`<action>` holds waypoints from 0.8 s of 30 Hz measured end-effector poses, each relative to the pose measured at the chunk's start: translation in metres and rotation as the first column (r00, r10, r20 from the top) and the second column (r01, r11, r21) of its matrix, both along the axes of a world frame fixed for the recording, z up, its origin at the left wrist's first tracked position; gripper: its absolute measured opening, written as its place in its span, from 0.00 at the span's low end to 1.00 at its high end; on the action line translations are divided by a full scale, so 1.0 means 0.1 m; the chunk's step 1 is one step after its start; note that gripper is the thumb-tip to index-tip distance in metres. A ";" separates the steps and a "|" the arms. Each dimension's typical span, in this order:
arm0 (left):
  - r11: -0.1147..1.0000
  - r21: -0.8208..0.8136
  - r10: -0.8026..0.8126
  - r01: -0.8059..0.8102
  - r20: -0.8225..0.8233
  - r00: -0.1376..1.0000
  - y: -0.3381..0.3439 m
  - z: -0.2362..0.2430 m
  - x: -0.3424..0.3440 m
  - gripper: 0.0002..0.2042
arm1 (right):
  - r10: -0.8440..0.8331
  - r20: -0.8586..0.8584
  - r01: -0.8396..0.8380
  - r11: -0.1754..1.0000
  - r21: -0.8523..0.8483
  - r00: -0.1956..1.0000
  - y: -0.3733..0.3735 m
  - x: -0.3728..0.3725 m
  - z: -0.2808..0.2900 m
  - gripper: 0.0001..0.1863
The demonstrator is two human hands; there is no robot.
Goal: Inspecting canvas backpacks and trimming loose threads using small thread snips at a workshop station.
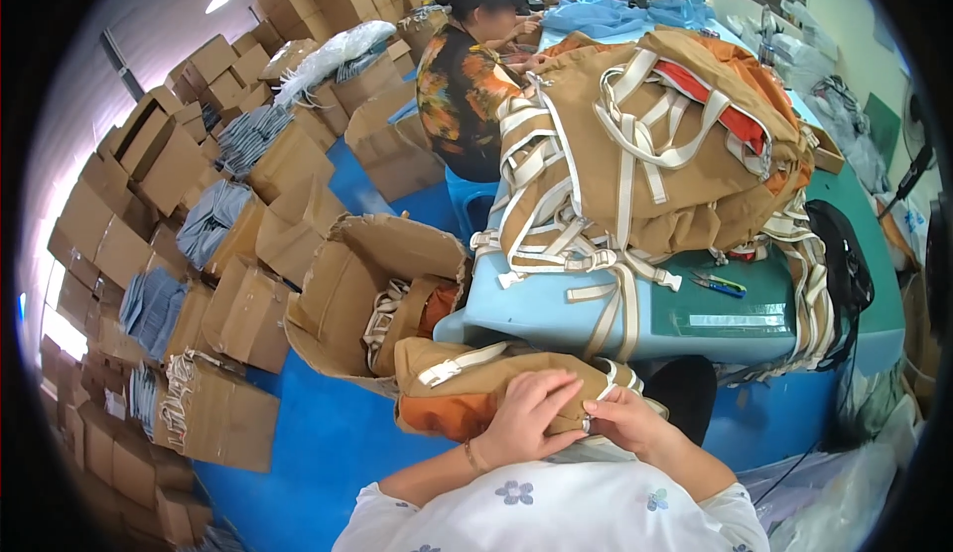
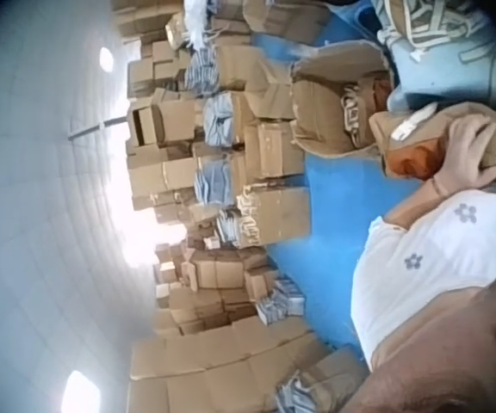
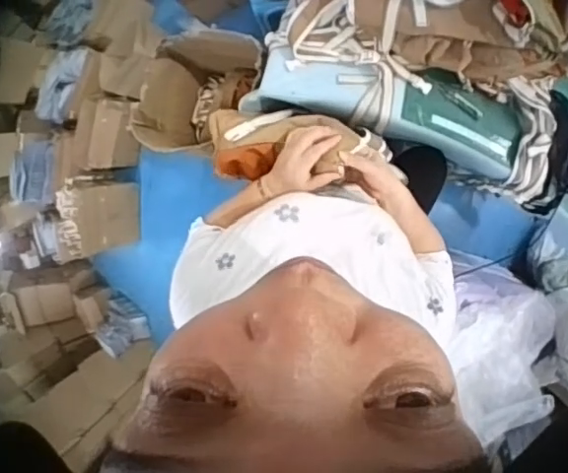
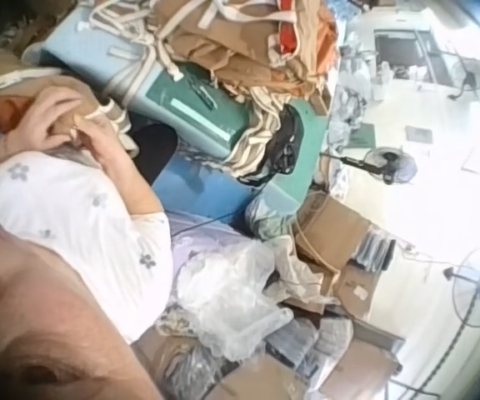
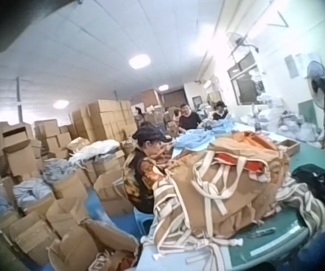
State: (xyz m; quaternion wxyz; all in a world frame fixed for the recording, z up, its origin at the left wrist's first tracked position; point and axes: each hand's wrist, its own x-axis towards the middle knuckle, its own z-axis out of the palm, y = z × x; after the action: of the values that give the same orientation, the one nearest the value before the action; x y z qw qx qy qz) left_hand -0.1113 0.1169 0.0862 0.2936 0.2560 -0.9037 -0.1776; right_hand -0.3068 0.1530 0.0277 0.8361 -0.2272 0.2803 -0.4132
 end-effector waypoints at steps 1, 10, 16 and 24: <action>1.000 -0.029 0.008 -0.009 -0.016 1.000 0.02 0.07 -0.01 0.28 | -0.036 -0.021 0.036 0.999 0.006 0.999 0.01 0.02 0.01 0.11; 0.994 -0.098 -0.071 0.054 -0.181 0.981 -0.12 0.07 0.05 0.24 | -0.010 0.370 0.024 0.999 -0.033 0.929 -0.02 0.22 0.19 0.19; 0.996 -0.078 -0.069 0.050 -0.271 0.960 -0.13 0.25 0.00 0.20 | 0.031 0.307 0.011 0.991 -0.132 0.951 -0.13 0.17 0.18 0.10; 0.997 -0.065 -0.040 0.030 -0.165 0.985 -0.16 0.28 0.01 0.17 | -0.028 0.242 0.062 0.989 -0.136 0.970 -0.12 0.12 0.23 0.12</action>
State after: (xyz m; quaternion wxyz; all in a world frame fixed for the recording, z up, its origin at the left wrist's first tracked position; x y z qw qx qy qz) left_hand -0.1100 0.1008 0.1139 0.3727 0.2152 -0.8855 -0.1751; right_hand -0.2949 0.1409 0.0503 0.8358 -0.2287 0.1523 -0.4754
